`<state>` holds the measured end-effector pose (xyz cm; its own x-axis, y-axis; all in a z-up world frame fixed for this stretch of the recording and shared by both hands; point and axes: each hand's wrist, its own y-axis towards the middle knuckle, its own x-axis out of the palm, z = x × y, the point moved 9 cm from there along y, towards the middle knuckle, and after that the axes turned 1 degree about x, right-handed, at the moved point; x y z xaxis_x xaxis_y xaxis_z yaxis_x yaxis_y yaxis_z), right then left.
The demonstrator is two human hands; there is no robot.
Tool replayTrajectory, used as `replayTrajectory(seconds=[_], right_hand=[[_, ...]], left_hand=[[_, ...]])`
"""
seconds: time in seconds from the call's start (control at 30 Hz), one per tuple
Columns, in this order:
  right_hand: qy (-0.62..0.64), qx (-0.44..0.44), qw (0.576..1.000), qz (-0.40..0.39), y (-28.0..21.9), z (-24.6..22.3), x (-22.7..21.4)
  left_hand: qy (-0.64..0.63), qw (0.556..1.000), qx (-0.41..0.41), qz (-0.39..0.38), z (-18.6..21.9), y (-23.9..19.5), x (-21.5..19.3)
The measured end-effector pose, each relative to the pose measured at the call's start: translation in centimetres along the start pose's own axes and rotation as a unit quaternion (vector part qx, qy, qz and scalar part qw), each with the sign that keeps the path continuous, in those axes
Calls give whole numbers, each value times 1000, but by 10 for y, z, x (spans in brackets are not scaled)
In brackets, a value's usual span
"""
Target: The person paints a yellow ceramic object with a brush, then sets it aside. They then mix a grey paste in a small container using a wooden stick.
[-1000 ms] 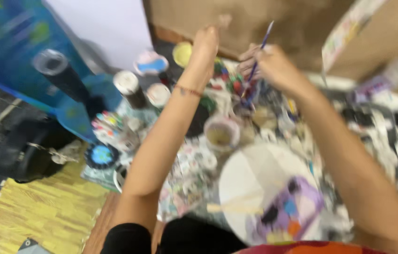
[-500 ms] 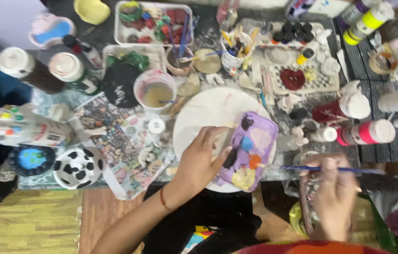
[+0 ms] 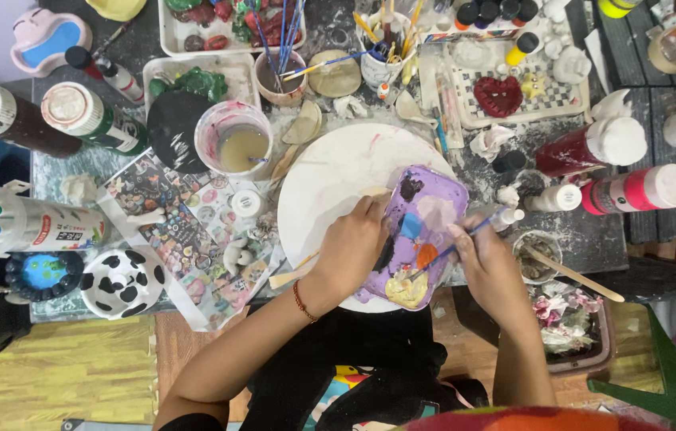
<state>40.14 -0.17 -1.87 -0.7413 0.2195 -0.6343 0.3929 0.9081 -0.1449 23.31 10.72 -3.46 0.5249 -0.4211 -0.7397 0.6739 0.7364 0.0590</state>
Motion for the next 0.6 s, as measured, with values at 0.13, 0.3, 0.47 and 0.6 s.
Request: replayTrajectory(seconds=[0.13, 0.3, 0.47, 0.6], right_hand=[[-57, -58, 996, -22, 10, -23, 0], [180, -21, 981, -73, 16, -25, 2], [243, 45, 968, -37, 17, -22, -11], [262, 48, 963, 31, 18, -33, -28]], left_hand=[[-42, 998, 19, 38, 3, 0, -9], [-79, 995, 32, 56, 10, 1, -28], [-136, 987, 36, 76, 16, 1, -53], [-164, 985, 21, 57, 17, 3, -72]])
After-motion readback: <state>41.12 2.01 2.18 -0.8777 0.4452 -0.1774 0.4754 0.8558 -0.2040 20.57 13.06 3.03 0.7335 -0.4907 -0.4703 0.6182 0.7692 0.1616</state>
